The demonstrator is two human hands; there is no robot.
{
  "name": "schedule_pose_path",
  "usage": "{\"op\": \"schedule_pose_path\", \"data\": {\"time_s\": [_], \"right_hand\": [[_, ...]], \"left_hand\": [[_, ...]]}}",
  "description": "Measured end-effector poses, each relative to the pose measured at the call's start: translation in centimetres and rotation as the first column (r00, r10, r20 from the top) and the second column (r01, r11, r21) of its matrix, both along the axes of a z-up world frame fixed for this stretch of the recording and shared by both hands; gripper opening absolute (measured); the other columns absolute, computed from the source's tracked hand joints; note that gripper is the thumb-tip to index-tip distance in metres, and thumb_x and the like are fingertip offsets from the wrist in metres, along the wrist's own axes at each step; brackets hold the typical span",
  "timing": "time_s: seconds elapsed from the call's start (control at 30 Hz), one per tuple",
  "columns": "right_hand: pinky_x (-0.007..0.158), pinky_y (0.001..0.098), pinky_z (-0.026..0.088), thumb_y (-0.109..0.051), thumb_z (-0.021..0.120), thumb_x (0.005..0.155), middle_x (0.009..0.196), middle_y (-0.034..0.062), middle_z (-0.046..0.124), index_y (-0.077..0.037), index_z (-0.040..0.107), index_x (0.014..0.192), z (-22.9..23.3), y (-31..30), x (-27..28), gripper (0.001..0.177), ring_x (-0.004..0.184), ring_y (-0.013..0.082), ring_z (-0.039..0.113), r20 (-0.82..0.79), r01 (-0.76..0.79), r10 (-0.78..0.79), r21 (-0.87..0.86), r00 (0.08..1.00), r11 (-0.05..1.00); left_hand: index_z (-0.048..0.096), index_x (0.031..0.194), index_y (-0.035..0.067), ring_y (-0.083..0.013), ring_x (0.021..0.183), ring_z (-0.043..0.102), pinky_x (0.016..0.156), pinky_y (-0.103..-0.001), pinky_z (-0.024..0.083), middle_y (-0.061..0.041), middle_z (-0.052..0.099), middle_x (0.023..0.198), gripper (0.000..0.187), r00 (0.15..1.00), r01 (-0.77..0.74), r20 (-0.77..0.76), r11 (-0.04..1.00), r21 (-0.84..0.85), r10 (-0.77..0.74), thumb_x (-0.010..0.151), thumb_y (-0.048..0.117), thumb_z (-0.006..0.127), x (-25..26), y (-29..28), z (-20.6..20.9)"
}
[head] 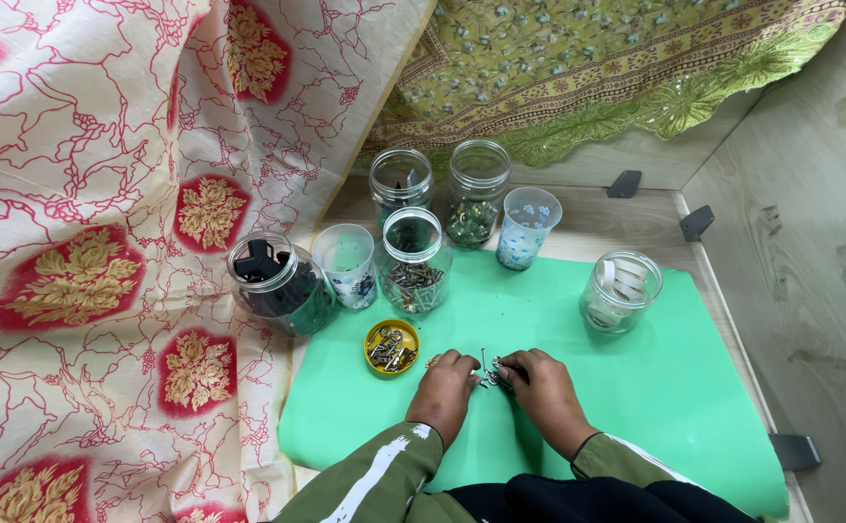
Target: The person sorts small metal hardware pieces from a pile on a green mat into a small yellow container. They pick up individual items, separate them, and place them into the container while several jars of other hardware sit nearby.
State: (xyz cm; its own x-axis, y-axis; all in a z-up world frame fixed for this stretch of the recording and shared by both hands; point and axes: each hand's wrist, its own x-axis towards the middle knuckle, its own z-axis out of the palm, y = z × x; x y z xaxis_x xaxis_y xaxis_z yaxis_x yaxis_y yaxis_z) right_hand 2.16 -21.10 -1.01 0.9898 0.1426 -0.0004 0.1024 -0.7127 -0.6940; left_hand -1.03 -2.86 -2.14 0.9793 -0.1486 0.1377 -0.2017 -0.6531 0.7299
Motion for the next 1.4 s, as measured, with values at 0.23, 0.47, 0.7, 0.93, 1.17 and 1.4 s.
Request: {"op": "schedule_pose_path", "data": {"time_s": [0.23, 0.47, 0.7, 0.93, 1.17, 1.4], "right_hand": [[0.073, 0.0338, 0.062, -0.011, 0.077, 0.083, 0.095, 0.0103, 0.076, -0.004, 0.076, 0.1, 0.1, 0.0, -0.3, 0.018, 0.082, 0.023, 0.078, 0.005, -0.05, 0.05, 0.104, 0.999, 0.993], [0.072, 0.0343, 0.06, -0.01, 0.075, 0.086, 0.095, 0.0102, 0.075, -0.004, 0.076, 0.1, 0.5, 0.3, -0.6, 0.015, 0.08, 0.0223, 0.076, 0.005, -0.106, 0.106, 0.129, 0.994, 0.986], [0.072, 0.0345, 0.058, -0.01, 0.075, 0.087, 0.097, 0.0091, 0.075, -0.006, 0.076, 0.106, 0.9, 0.6, -0.8, 0.019, 0.08, 0.0216, 0.074, 0.017, -0.12, 0.119, 0.189, 0.993, 0.975], [0.073, 0.0352, 0.058, -0.013, 0.066, 0.094, 0.095, 0.0096, 0.073, -0.006, 0.076, 0.105, 1.2, 0.2, -0.7, 0.016, 0.078, 0.0215, 0.072, 0.024, -0.067, 0.064, 0.143, 0.998, 0.988], [0.073, 0.0358, 0.056, -0.017, 0.066, 0.095, 0.096, 0.0091, 0.071, -0.004, 0.074, 0.103, 1.0, -0.1, -0.6, 0.017, 0.076, 0.0217, 0.069, -0.033, -0.007, 0.013, 0.164, 0.999, 0.986], [0.076, 0.0349, 0.056, -0.014, 0.066, 0.096, 0.098, 0.0088, 0.072, -0.005, 0.074, 0.104, 0.5, -0.1, -0.5, 0.015, 0.08, 0.0205, 0.07, -0.073, 0.014, -0.002, 0.16, 0.997, 0.987]], "left_hand": [[0.076, 0.105, 0.01, -0.0318, 0.099, 0.064, 0.089, -0.042, 0.049, -0.01, 0.071, 0.101, 0.016, 0.999, 0.039, 0.021, 0.998, -0.04, -0.038, 0.093, 0.019, 0.071, -0.1, 0.1, 1.6], [0.075, 0.1, 0.01, -0.0304, 0.096, 0.065, 0.082, -0.042, 0.051, -0.008, 0.07, 0.096, 0.017, 0.999, -0.033, -0.008, 0.998, -0.05, 0.033, 0.09, 0.023, 0.071, -0.2, 0.3, 2.1], [0.072, 0.095, 0.009, -0.0311, 0.093, 0.065, 0.08, -0.044, 0.05, -0.009, 0.069, 0.094, 0.011, 0.993, -0.096, 0.061, 0.995, -0.006, 0.097, 0.095, 0.019, 0.066, -0.5, 0.9, 2.0], [0.064, 0.103, 0.015, -0.0269, 0.105, 0.06, 0.094, -0.049, 0.037, -0.004, 0.064, 0.107, 0.012, 0.863, -0.502, 0.19, 0.838, 0.214, 0.468, 0.099, 0.023, 0.056, 0.3, 2.5, 1.3], [0.063, 0.109, 0.019, -0.0279, 0.114, 0.05, 0.1, -0.053, 0.031, -0.003, 0.056, 0.118, 0.021, 0.59, -0.787, 0.077, 0.551, 0.276, 0.804, 0.101, 0.037, 0.057, 0.0, 4.9, 0.9], [0.065, 0.114, 0.025, -0.0268, 0.116, 0.047, 0.101, -0.051, 0.029, 0.0, 0.056, 0.122, 0.019, 0.543, -0.799, -0.014, 0.522, 0.298, 0.839, 0.099, 0.036, 0.061, -0.9, 5.9, 0.1]]}}
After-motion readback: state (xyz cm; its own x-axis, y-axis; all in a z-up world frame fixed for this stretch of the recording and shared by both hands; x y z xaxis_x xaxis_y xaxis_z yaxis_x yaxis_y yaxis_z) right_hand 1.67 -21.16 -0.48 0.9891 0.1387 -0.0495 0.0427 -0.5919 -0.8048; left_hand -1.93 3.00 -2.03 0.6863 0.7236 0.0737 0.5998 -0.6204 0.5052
